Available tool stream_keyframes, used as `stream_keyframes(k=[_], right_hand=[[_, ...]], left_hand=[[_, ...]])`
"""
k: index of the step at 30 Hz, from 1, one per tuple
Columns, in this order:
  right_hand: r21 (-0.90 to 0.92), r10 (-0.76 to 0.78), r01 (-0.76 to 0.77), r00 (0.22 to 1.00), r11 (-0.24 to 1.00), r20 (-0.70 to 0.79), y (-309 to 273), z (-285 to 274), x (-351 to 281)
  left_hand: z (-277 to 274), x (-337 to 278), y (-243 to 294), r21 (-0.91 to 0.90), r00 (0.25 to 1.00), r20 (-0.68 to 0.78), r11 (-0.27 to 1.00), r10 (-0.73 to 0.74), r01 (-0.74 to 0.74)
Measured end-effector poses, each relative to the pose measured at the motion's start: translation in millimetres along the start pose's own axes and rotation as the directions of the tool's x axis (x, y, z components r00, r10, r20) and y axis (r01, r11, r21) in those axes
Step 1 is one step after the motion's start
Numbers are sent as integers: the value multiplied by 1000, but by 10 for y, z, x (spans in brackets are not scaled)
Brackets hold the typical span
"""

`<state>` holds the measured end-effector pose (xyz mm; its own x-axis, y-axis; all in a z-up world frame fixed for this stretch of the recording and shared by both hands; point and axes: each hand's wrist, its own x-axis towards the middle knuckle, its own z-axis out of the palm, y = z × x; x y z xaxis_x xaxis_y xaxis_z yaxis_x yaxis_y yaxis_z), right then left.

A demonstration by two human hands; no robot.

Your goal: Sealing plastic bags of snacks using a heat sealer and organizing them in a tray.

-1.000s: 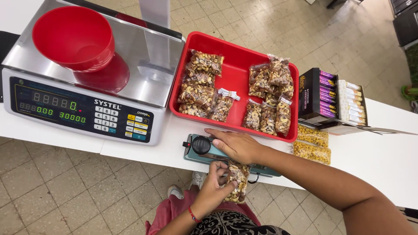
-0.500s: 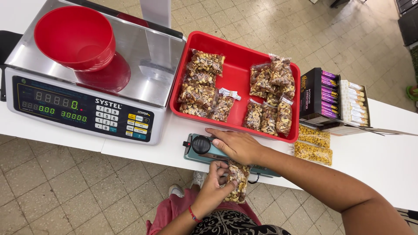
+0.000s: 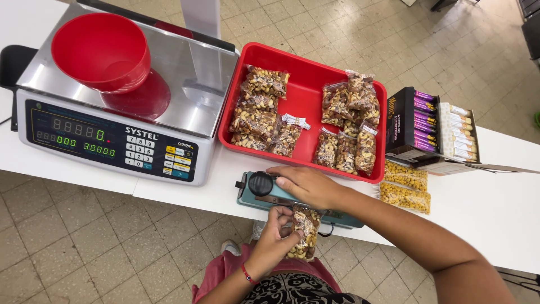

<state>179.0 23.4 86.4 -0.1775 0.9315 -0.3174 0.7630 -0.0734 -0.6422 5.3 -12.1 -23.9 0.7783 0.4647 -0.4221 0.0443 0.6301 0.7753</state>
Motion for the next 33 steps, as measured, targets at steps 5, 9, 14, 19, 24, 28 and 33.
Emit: stream_keyframes(k=[5, 9, 14, 19, 24, 28, 33], right_hand=[[91, 37, -43, 997, 995, 61, 26, -218, -281], [289, -52, 43, 998, 956, 24, 155, -432, -413], [64, 112, -126, 975, 990, 192, 594, -468, -442], [-72, 285, -278, 884, 958, 372, 648, -483, -347], [-275, 420, -325, 788, 905, 449, 439, -505, -211], [-249, 386, -306, 828, 919, 407, 295, -441, -33], [-282, 217, -124, 919, 951, 330, 501, -244, 202]], left_hand=[[-3, -11, 33, 22, 1000, 7, 1000, 17, -18], [15, -33, 140, -18, 1000, 20, 1000, -13, 13], [-2, -20, 141, 41, 1000, 4, 999, -25, 25], [10, -34, 138, 5, 1000, 4, 1000, -16, 16], [34, -69, 215, 72, 999, -7, 997, -35, 36], [43, -57, 167, -4, 1000, 1, 1000, -18, 18], [45, -60, 173, 2, 1000, 0, 1000, -14, 14]])
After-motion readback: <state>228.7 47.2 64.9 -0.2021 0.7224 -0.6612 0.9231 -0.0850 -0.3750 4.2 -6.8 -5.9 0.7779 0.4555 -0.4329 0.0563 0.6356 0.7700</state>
